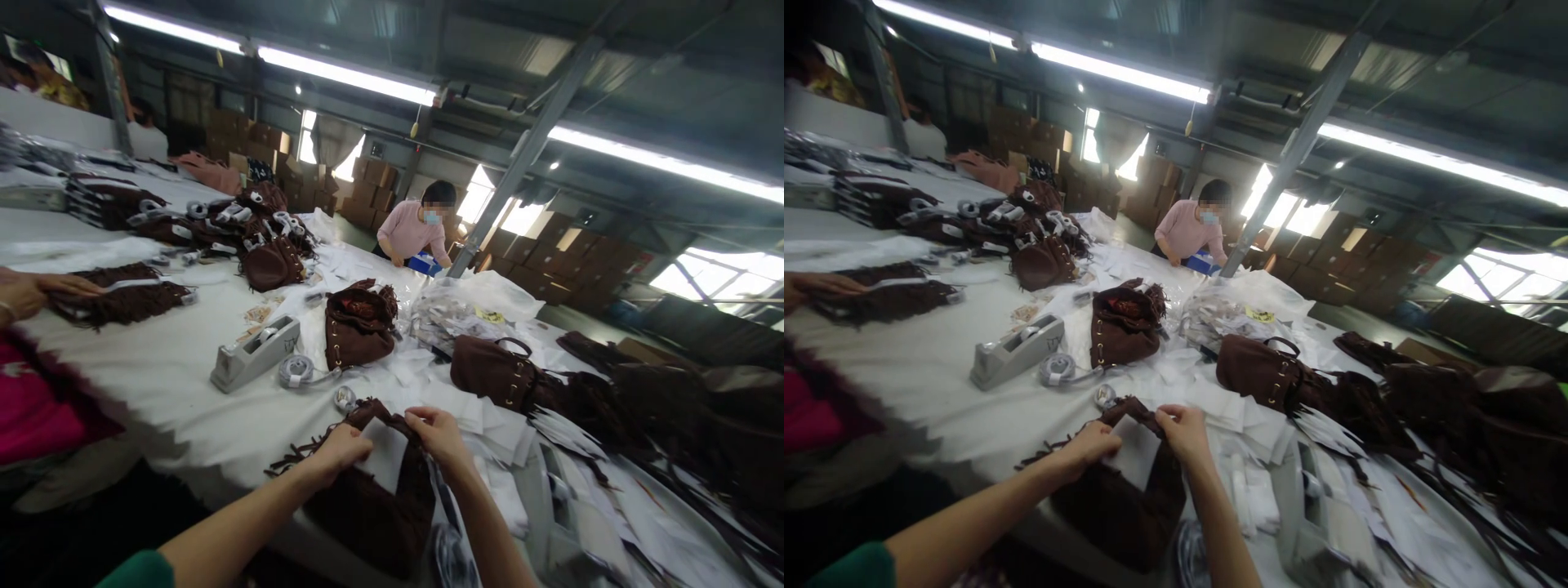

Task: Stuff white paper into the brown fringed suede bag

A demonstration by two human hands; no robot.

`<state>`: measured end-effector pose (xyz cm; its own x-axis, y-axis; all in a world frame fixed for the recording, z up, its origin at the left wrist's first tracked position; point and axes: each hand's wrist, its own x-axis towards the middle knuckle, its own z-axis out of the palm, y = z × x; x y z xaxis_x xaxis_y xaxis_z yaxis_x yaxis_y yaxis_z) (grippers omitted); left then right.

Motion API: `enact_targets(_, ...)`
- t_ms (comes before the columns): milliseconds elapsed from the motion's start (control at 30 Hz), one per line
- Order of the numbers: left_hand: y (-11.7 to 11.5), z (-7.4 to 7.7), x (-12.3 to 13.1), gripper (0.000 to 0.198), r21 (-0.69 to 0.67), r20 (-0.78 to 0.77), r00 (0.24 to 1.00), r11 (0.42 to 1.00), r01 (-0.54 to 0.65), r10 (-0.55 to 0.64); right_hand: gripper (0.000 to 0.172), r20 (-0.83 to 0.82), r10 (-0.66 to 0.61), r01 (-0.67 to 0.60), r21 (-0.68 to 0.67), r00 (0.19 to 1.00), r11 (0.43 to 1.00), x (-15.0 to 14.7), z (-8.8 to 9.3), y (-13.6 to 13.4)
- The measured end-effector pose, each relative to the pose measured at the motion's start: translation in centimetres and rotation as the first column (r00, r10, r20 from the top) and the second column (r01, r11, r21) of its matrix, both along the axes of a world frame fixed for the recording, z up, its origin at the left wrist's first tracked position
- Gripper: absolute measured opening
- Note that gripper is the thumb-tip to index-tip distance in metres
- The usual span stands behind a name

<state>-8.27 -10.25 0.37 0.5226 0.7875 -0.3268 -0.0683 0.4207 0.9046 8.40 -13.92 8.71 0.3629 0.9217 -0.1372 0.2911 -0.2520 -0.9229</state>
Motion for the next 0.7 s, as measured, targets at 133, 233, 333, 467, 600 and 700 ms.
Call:
enact_targets(133, -0.8, 0.4, 0.6, 0.009, -0.108, 0.088, 0.996, 0.994, -0.018, 0.028, 0.040, -0.034, -0.060, 0.060, 0.025, 0.998, 0.998, -1.8, -2.8, -1.4)
enact_targets(233, -1.2, 0.8, 0.8, 0.021, -0.155, 0.186, 0.982, 0.988, 0.019, 0.011, 0.045, 0.014, -0.134, 0.132, 0.064, 0.991, 0.989, -2.6, -4.7, -2.8)
enact_targets(333, -1.2, 0.5, 1.1, 0.027, -0.217, 0.251, 0.968, 0.975, 0.041, 0.015, 0.043, 0.103, -0.164, 0.156, 0.088, 0.981, 0.984, -3.2, -5.3, -3.9)
enact_targets(467, -1.1, -0.6, 1.4, 0.020, -0.326, 0.285, 0.957, 0.945, 0.034, 0.064, 0.034, 0.304, -0.209, 0.191, 0.089, 0.929, 0.978, -4.3, -4.8, -4.7)
enact_targets(600, -1.4, -0.5, 1.4, 0.009, -0.372, 0.370, 0.925, 0.926, 0.062, 0.087, 0.028, 0.456, -0.247, 0.206, 0.139, 0.855, 0.969, -5.9, -5.0, -5.0)
enact_targets(700, -1.7, 0.0, 1.4, 0.024, -0.334, 0.387, 0.914, 0.942, 0.017, 0.121, 0.031, 0.501, -0.237, 0.180, 0.161, 0.832, 0.970, -6.8, -5.7, -5.3)
